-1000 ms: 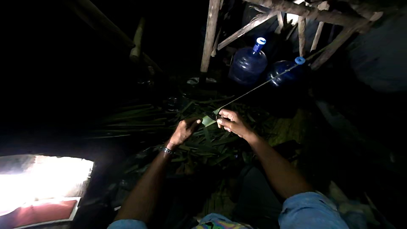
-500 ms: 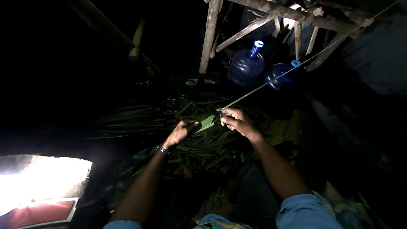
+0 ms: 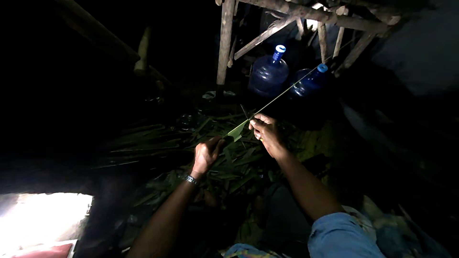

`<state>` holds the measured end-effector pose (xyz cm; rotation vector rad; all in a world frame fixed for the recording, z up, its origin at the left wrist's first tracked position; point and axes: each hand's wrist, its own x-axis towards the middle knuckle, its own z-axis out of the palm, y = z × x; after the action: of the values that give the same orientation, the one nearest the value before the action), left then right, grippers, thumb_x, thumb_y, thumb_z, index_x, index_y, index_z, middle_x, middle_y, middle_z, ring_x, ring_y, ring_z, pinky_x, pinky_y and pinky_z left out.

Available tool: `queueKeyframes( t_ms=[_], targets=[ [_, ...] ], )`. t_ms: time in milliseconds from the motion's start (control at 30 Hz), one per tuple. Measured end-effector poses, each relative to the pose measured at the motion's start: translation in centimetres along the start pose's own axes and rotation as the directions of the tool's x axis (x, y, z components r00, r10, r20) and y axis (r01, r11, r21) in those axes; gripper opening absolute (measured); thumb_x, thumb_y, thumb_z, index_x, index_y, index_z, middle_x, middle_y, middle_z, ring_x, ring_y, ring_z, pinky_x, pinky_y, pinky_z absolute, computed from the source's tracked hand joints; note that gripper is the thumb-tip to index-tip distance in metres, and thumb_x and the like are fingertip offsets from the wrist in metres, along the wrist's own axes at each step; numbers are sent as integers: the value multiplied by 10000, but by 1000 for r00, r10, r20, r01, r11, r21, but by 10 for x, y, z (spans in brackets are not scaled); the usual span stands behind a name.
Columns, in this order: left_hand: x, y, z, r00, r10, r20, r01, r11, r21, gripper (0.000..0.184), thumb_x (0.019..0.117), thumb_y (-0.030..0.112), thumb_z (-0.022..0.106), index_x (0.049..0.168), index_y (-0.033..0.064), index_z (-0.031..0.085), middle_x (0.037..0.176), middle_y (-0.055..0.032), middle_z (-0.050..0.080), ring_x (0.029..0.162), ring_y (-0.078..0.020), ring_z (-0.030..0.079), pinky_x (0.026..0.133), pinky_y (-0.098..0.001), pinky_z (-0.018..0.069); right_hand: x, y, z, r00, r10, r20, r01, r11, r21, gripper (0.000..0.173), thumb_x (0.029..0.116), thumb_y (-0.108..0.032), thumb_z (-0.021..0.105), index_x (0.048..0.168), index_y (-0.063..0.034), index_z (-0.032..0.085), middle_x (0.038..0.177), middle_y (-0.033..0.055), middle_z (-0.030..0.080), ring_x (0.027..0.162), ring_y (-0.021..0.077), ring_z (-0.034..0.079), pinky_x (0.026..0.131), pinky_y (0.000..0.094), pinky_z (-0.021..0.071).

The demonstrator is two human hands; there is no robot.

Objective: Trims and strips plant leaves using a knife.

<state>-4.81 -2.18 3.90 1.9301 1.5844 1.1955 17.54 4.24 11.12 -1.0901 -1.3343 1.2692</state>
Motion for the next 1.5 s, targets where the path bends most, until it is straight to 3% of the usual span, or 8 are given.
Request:
queueKeyframes(
  t_ms=[400, 533, 667, 833, 967, 1067, 1200, 1500],
  targets=[
    [0, -10, -11, 995, 74, -59, -71, 996, 56, 309, 1029, 286, 578, 1091, 53, 772, 934, -125, 766, 849, -280, 746, 802, -545, 571, 15, -8, -33, 968, -55, -243, 91, 986, 138, 133, 1004, 22, 552, 1074, -46, 643, 770, 35, 658, 422, 13, 402, 379, 147, 335],
    [4, -24, -20, 986, 147, -76, -138, 983, 120, 339, 1018, 326, 572, 1071, 63, 778, 906, -134, 765, 812, -311, 747, 743, -580, 567, 3, -17, -54, 954, -53, -297, 81, 993, 85, 123, 1041, -93, 548, 1104, -147, 638, 781, -4, 637, 415, 7, 356, 382, 138, 311],
    [7, -41, -37, 984, 166, -67, -154, 977, 150, 334, 1009, 292, 573, 1063, 29, 772, 941, -164, 763, 844, -345, 748, 771, -602, 564, 11, -18, -81, 893, -51, -447, 128, 981, 143, 112, 1063, -85, 511, 1130, -120, 593, 808, -24, 643, 415, -1, 382, 381, 130, 348],
    [10, -54, -61, 989, -146, 20, 147, 989, -9, 293, 1032, 231, 604, 1122, -13, 738, 994, -183, 742, 927, -270, 716, 913, -528, 537, 22, -11, -114, 801, -32, -598, 221, 944, 246, 85, 1062, -48, 485, 1066, -78, 564, 780, -11, 625, 423, 20, 403, 390, 153, 371],
    [12, -53, -55, 966, -215, 145, 252, 909, -332, 174, 1024, 96, 577, 987, -19, 702, 817, 35, 654, 730, 57, 578, 731, -156, 511, 7, -11, -93, 937, -56, -344, 88, 993, 79, 225, 1052, -86, 495, 1260, -121, 574, 795, -22, 615, 434, 5, 381, 399, 148, 357],
    [11, -42, -47, 899, -254, 357, 387, 842, -375, 216, 1046, 138, 534, 946, 51, 704, 772, 90, 620, 687, 40, 555, 674, -173, 499, 6, 2, -62, 996, -76, 53, 83, 988, -130, 298, 1013, -92, 540, 1302, -55, 599, 795, 19, 647, 491, 40, 437, 461, 206, 399],
    [10, -35, -32, 835, -270, 479, 488, 764, -421, 220, 1047, 167, 501, 921, 103, 670, 719, 106, 575, 609, 18, 524, 577, -177, 473, 1, 6, -15, 919, -4, 395, 148, 931, -335, 307, 1007, -88, 584, 1295, 14, 614, 808, 41, 666, 586, 40, 501, 555, 216, 435],
    [11, -26, -44, 772, -302, 559, 572, 713, -405, 240, 1066, 158, 475, 962, 92, 680, 725, 90, 607, 590, 10, 528, 554, -164, 465, 5, 2, -20, 981, -144, 127, 158, 982, -105, 108, 1006, -66, 574, 1078, -21, 641, 783, 20, 666, 489, 14, 446, 452, 167, 382]
  ],
)
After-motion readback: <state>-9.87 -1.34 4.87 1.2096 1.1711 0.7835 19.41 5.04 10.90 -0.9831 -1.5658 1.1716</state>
